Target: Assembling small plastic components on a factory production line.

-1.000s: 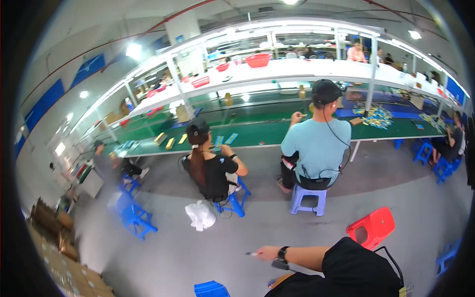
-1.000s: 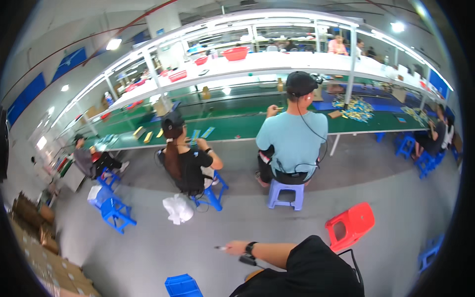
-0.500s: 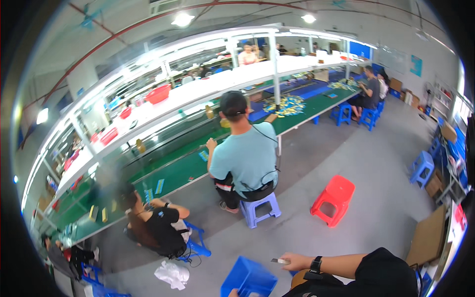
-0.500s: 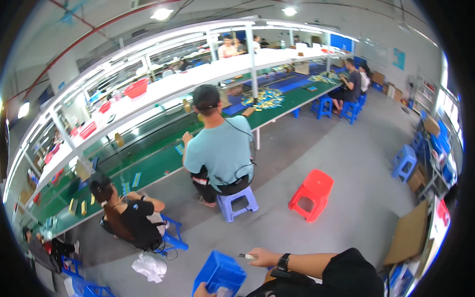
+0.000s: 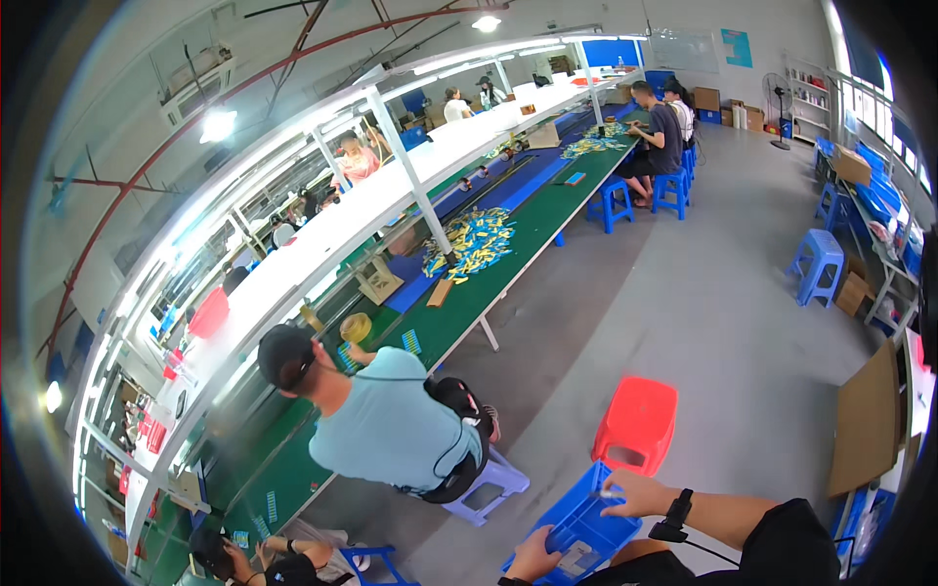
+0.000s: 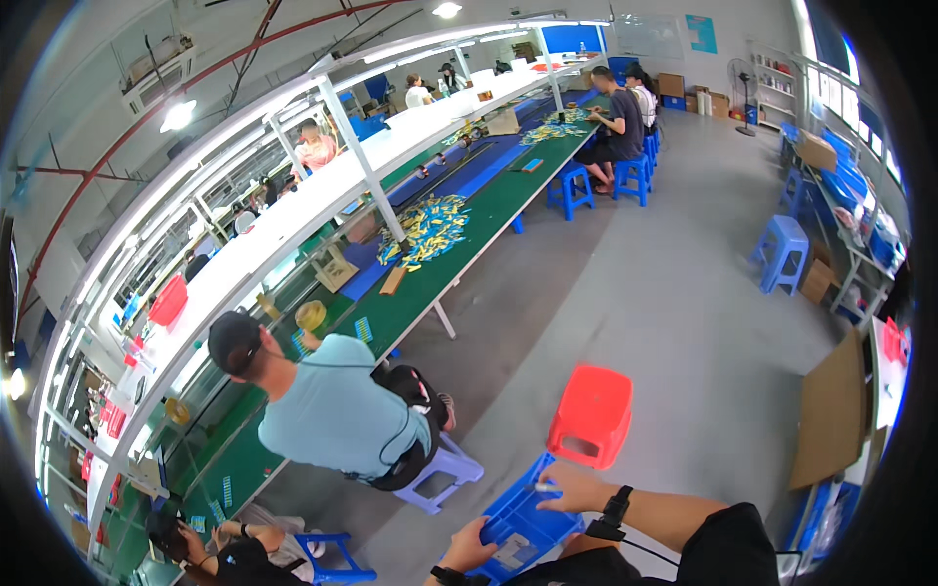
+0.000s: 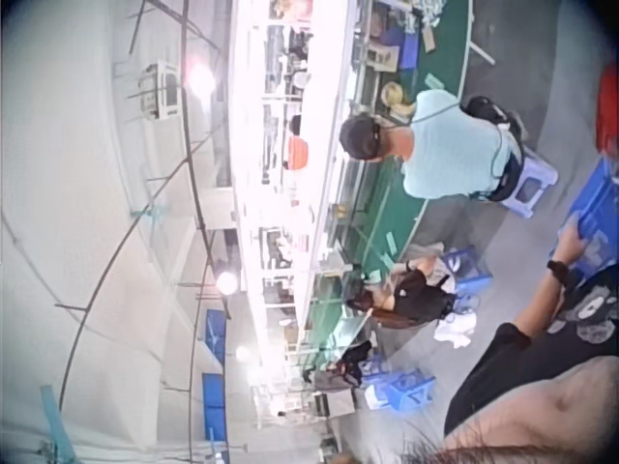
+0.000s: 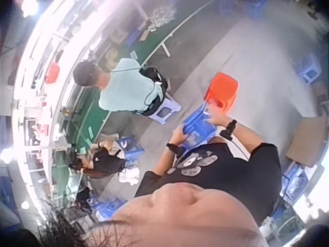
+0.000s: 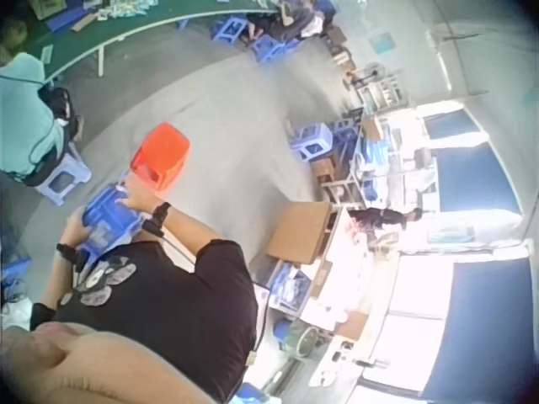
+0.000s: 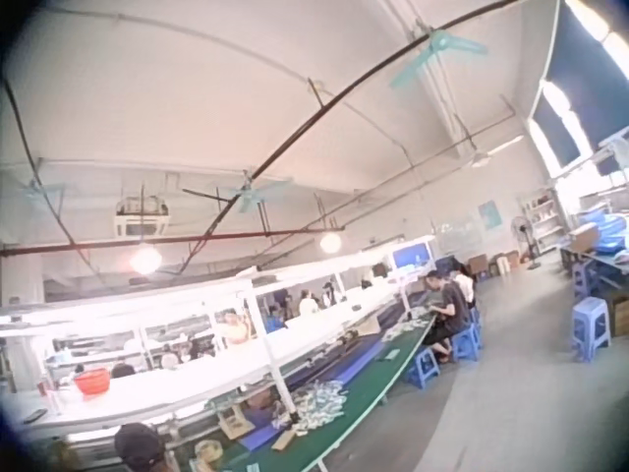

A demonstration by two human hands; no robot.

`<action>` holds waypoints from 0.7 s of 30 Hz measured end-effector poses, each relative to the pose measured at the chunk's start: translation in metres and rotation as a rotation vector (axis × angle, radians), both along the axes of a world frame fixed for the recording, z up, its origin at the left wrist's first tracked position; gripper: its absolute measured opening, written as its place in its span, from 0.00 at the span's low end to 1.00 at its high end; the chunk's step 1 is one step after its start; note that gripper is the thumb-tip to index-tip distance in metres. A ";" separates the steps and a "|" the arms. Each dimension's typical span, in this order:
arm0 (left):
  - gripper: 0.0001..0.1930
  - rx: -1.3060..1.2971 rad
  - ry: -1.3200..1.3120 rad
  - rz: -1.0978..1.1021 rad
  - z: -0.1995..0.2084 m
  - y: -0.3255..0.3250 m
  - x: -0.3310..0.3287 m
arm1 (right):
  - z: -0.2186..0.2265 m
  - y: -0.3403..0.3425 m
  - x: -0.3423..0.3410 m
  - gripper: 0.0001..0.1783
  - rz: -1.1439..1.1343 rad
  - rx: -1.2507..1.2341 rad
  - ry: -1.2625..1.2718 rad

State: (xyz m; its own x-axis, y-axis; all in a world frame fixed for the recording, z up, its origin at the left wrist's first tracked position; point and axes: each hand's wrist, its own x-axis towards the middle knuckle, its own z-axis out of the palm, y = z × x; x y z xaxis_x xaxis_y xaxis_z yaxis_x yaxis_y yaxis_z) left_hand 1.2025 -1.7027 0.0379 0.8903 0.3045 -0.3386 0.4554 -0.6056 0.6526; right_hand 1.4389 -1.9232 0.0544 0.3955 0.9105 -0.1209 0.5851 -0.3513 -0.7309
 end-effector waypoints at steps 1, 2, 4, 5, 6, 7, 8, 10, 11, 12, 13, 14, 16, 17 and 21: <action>0.37 -0.004 -0.051 -0.019 0.006 0.006 0.035 | 0.012 0.004 0.029 0.44 -0.111 0.078 0.031; 0.36 -0.009 -0.099 -0.051 0.013 0.013 0.071 | 0.026 0.008 0.059 0.44 -0.114 0.073 0.039; 0.35 -0.017 -0.133 -0.068 0.026 0.032 0.129 | 0.048 0.032 0.113 0.44 -0.062 0.400 -0.091; 0.35 -0.020 -0.184 -0.092 0.035 0.041 0.160 | 0.067 0.044 0.139 0.39 -0.025 0.344 -0.085; 0.35 -0.025 -0.183 -0.075 0.041 0.053 0.190 | 0.065 0.054 0.170 0.39 -0.008 0.338 -0.081; 0.34 0.005 -0.189 -0.137 0.045 0.066 0.219 | 0.058 0.062 0.202 0.36 0.019 0.265 0.001; 0.34 0.034 -0.195 -0.198 0.046 0.079 0.245 | 0.055 0.076 0.231 0.34 0.047 0.189 0.083; 0.32 0.020 -0.198 -0.197 0.036 0.109 0.290 | 0.071 0.106 0.271 0.28 0.056 0.138 0.090; 0.32 0.044 -0.189 -0.255 0.027 0.126 0.313 | 0.066 0.119 0.293 0.27 0.084 0.046 0.068; 0.32 0.066 -0.179 -0.310 0.021 0.143 0.334 | 0.065 0.133 0.314 0.25 0.115 -0.048 0.046; 0.32 0.059 -0.188 -0.325 0.016 0.159 0.357 | 0.065 0.150 0.330 0.24 0.099 -0.039 0.031; 0.32 0.049 -0.192 -0.309 0.008 0.178 0.382 | 0.057 0.165 0.349 0.24 0.114 -0.051 0.029; 0.32 0.061 -0.286 -0.356 0.001 0.219 0.425 | 0.045 0.194 0.387 0.23 -0.007 -0.064 -0.083; 0.32 0.040 -0.276 -0.328 0.002 0.233 0.437 | 0.045 0.209 0.396 0.23 -0.098 -0.051 0.008; 0.30 0.081 -0.466 -0.160 0.015 0.319 0.492 | 0.026 0.262 0.468 0.22 -0.113 -0.015 -0.238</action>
State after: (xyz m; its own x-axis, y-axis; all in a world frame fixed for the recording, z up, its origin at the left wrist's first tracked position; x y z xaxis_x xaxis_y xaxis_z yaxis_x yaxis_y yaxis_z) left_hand 1.6943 -1.3841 0.0526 0.9791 0.1603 0.1253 0.0236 -0.7013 0.7125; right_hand 1.9064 -1.6609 0.0799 0.5137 0.8576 -0.0254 0.6961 -0.4338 -0.5720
